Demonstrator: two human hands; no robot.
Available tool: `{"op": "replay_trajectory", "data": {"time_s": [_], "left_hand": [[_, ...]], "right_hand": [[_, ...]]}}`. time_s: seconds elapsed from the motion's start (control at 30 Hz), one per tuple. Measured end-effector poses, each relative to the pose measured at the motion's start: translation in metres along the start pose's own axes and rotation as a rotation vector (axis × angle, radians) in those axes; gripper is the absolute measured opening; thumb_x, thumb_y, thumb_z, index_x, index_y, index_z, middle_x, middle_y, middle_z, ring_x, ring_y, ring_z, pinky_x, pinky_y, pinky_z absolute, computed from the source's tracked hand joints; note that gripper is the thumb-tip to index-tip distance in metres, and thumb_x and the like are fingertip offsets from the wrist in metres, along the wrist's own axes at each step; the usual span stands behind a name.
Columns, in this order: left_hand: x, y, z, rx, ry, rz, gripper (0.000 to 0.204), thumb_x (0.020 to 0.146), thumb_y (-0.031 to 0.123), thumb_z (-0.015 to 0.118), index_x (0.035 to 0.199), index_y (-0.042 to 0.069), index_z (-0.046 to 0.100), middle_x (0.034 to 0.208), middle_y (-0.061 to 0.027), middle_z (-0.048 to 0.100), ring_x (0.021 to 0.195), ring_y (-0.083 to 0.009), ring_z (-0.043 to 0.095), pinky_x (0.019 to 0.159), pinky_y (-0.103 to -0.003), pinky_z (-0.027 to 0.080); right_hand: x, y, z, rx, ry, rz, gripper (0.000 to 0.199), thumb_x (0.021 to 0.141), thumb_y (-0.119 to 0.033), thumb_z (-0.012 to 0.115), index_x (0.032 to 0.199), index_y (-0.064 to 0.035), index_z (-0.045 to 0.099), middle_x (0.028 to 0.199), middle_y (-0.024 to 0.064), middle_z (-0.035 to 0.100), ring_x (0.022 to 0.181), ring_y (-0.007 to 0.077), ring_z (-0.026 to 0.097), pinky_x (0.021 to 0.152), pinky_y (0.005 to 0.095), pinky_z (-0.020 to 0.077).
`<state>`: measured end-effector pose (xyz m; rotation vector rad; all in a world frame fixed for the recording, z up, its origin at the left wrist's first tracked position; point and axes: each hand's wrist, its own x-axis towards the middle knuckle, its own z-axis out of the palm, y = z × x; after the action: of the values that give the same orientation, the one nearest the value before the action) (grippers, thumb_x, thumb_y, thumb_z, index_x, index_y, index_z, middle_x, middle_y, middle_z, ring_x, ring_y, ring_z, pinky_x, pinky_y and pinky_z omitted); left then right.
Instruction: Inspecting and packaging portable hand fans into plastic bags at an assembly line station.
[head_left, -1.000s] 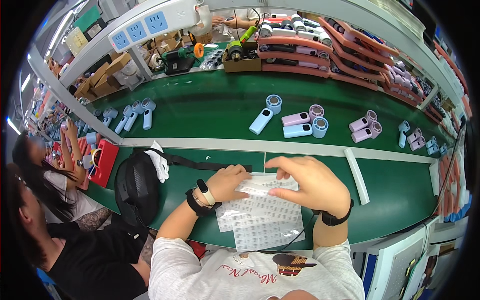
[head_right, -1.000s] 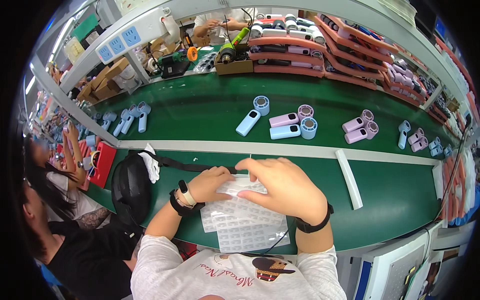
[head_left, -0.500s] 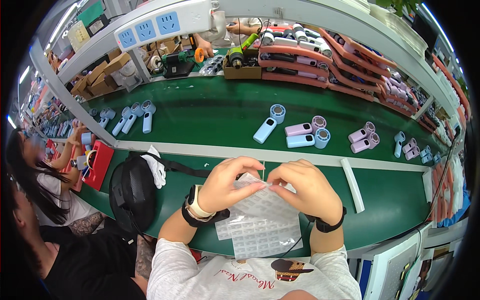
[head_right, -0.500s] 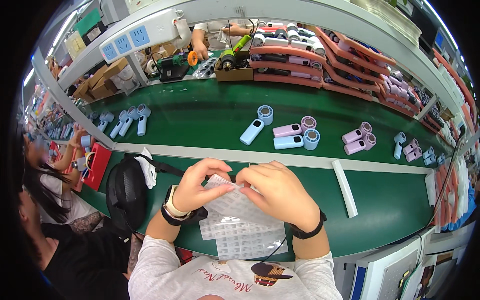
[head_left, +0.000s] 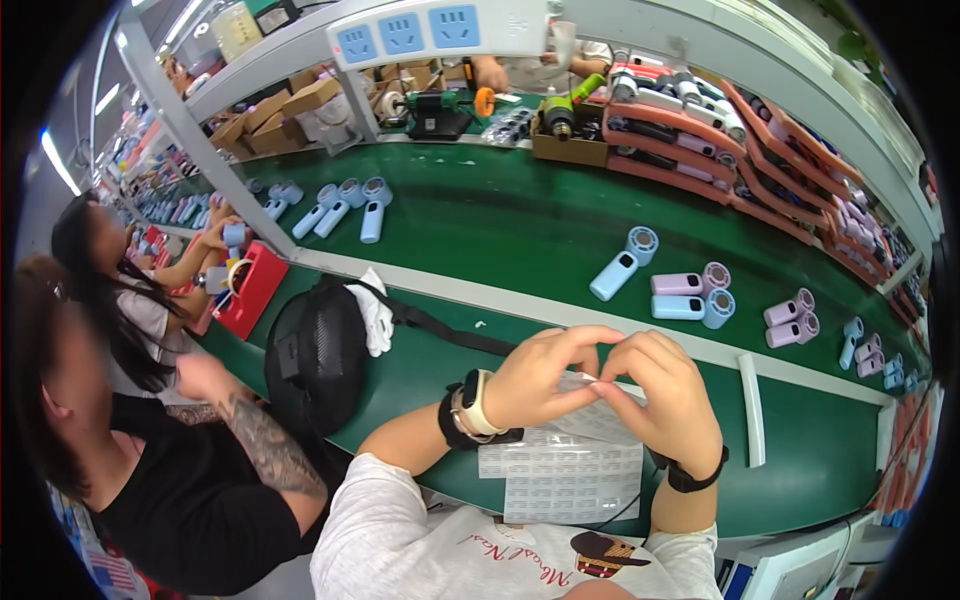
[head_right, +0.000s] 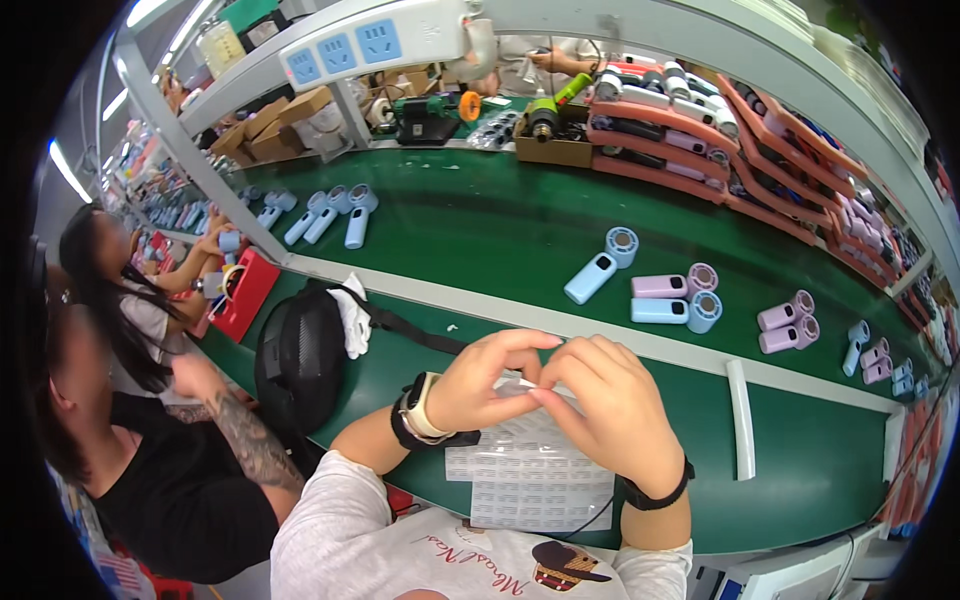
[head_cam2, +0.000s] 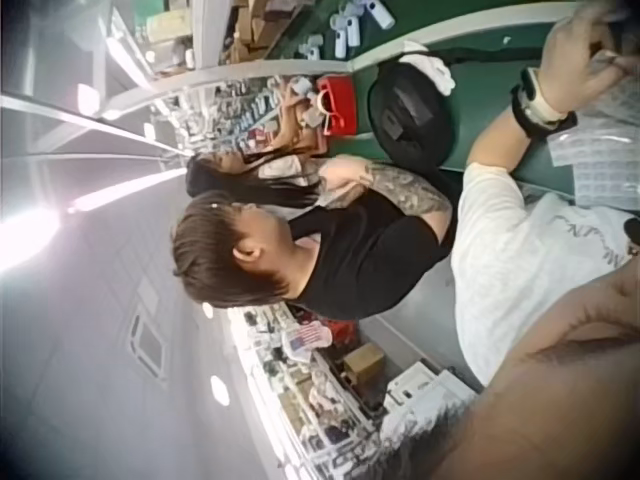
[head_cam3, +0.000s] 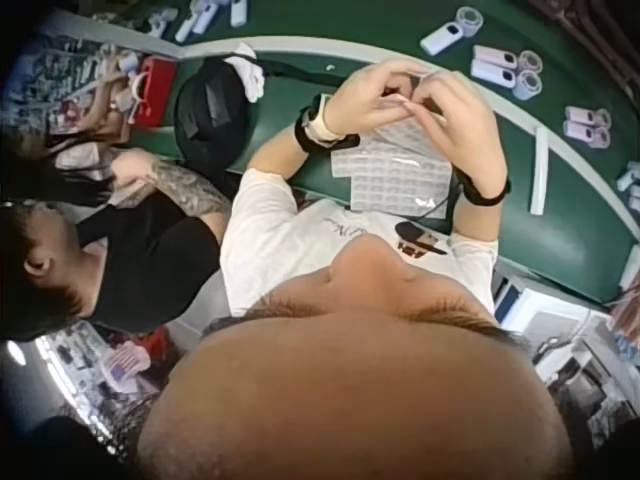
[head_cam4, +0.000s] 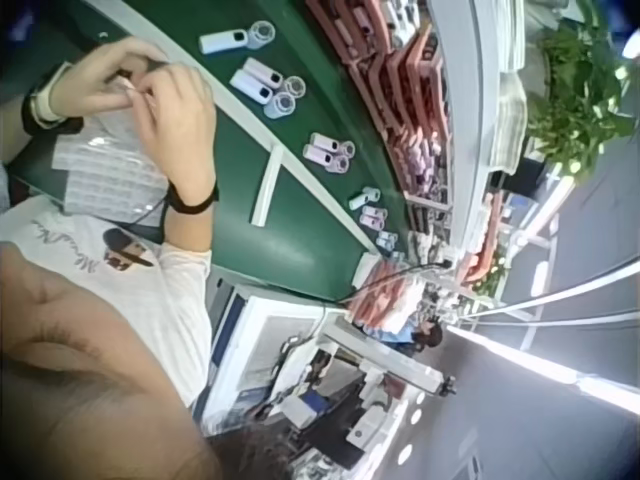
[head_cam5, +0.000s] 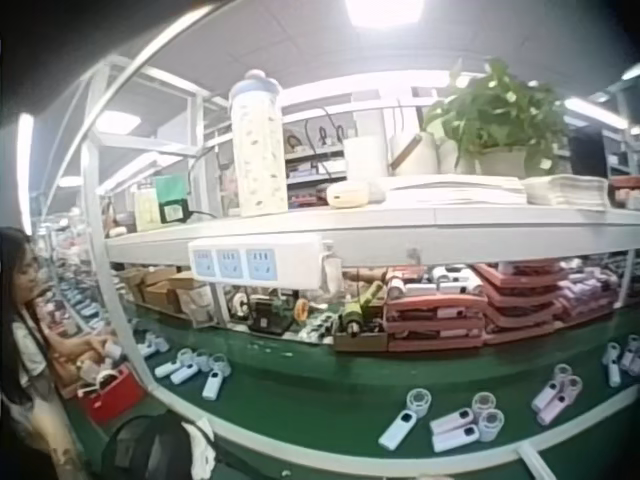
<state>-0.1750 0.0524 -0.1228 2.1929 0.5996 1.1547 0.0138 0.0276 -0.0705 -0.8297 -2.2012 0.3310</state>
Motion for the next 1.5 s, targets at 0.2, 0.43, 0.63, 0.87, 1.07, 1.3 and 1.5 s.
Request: {"op": "replay_trajectory", "data": {"time_s": [0.2,0.43,0.63,0.87,1.07,1.3,1.5], "left_hand": [[-0.002,-0.002,0.012,-0.034,0.019,-0.076,0.054,0.083,0.01,0.066,0.128,0.001,0.038,0.068,-0.0064,0.058,0.064,-0.0145,0.058,0.065,-0.027,0.044],[-0.008,-0.007,0.023,-0.181,0.089,-0.101,0.055,0.083,0.009,0.067,0.128,-0.001,0.037,0.067,-0.0079,0.06,0.056,-0.0131,0.055,0.057,-0.027,0.04],[-0.01,-0.004,0.02,-0.101,0.169,0.05,0.06,0.081,0.007,0.071,0.128,-0.003,0.036,0.064,-0.0067,0.061,0.053,-0.0108,0.053,0.054,-0.025,0.039],[-0.009,-0.007,0.025,0.074,0.278,0.125,0.072,0.077,0.018,0.074,0.134,-0.002,0.035,0.058,-0.0021,0.054,0.055,-0.0196,0.051,0.06,-0.03,0.042],[-0.005,-0.008,0.019,0.22,0.257,0.287,0.072,0.076,0.011,0.074,0.133,-0.005,0.033,0.065,-0.0063,0.058,0.055,-0.0205,0.054,0.058,-0.031,0.044],[-0.014,-0.007,0.022,-0.127,0.196,0.084,0.057,0.085,0.005,0.058,0.135,-0.004,0.031,0.061,-0.0085,0.051,0.054,-0.0221,0.05,0.057,-0.032,0.04],[-0.012,-0.008,0.019,-0.133,0.202,0.079,0.056,0.088,0.0,0.053,0.137,-0.004,0.025,0.065,-0.0084,0.054,0.054,-0.0166,0.049,0.054,-0.028,0.037]], "right_hand": [[-0.001,-0.001,0.001,-0.075,0.032,0.004,0.021,0.067,-0.003,0.072,0.078,-0.0023,0.055,0.082,0.0096,0.055,0.075,0.0284,0.052,0.065,0.036,0.0419],[0.001,0.0,0.001,-0.095,0.028,0.026,0.018,0.07,-0.002,0.069,0.078,-0.0015,0.053,0.082,0.0097,0.054,0.075,0.0274,0.053,0.064,0.0343,0.0416],[-0.002,0.004,-0.009,0.02,0.113,0.167,0.017,0.071,-0.002,0.07,0.079,-0.0008,0.055,0.078,0.0096,0.056,0.07,0.0246,0.054,0.062,0.0327,0.0414],[0.003,0.0,-0.008,0.134,-0.004,0.068,0.018,0.069,-0.003,0.072,0.08,-0.0012,0.058,0.072,0.0079,0.057,0.065,0.0229,0.054,0.061,0.0312,0.0413],[0.003,0.002,-0.005,0.067,-0.032,0.051,0.017,0.069,-0.001,0.071,0.079,-0.0011,0.057,0.072,0.0077,0.057,0.065,0.0211,0.054,0.061,0.0306,0.0422],[0.003,-0.001,0.001,0.098,0.038,0.151,0.016,0.071,0.001,0.07,0.079,-0.0009,0.056,0.073,0.008,0.056,0.066,0.0222,0.054,0.059,0.0306,0.0425],[0.004,-0.003,-0.001,0.138,0.049,0.173,0.016,0.071,0.004,0.068,0.079,0.001,0.054,0.074,0.0081,0.055,0.065,0.0179,0.053,0.059,0.0268,0.0425]]}}
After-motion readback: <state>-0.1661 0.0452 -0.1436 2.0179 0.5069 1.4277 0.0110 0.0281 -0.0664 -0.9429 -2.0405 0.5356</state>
